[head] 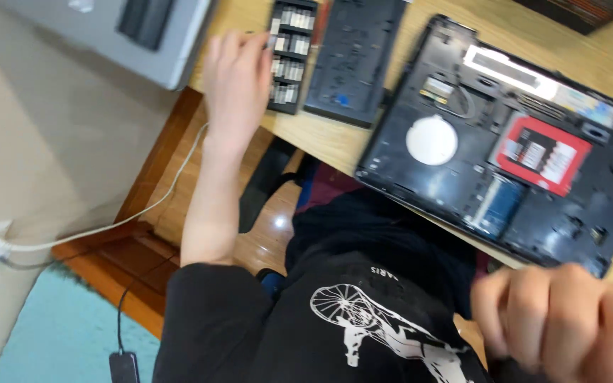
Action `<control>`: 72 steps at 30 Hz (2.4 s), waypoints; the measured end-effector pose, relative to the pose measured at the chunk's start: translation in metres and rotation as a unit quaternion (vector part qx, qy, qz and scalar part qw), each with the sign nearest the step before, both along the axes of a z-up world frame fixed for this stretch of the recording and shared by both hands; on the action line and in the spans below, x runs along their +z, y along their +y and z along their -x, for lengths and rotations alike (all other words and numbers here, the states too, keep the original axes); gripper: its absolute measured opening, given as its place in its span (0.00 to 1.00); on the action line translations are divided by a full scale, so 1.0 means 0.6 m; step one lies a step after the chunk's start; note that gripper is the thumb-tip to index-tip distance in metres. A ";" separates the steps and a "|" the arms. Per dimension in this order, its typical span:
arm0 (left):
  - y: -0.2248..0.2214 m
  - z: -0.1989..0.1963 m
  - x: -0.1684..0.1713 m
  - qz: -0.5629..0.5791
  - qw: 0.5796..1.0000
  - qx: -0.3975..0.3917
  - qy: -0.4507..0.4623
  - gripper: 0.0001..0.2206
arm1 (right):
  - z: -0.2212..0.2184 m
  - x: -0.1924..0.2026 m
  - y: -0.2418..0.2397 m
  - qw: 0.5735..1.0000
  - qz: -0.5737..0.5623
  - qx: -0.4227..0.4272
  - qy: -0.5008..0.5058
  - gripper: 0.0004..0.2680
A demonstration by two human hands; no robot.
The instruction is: Repairing and disassembling a laptop, including handling RAM and SSD components.
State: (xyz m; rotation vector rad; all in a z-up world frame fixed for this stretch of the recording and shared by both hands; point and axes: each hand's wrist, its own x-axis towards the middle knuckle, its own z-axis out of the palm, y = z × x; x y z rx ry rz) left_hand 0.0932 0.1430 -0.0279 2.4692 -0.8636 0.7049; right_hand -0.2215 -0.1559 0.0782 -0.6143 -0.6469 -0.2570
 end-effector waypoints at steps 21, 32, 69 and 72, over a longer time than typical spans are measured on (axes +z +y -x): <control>-0.038 -0.112 -0.060 0.049 0.988 -0.125 0.072 0.07 | 0.035 -0.132 -0.030 0.903 0.082 -0.376 0.193 0.04; -0.005 0.023 0.111 0.505 0.727 -0.294 0.360 0.03 | -0.024 -0.122 0.027 0.825 0.337 -0.393 0.225 0.05; 0.028 0.027 0.029 0.353 0.876 -0.144 0.297 0.07 | -0.087 -0.106 0.073 0.633 0.611 -0.392 0.269 0.06; 0.031 0.018 0.030 0.262 0.926 -0.090 0.257 0.07 | -0.087 -0.107 0.073 0.621 0.628 -0.398 0.249 0.06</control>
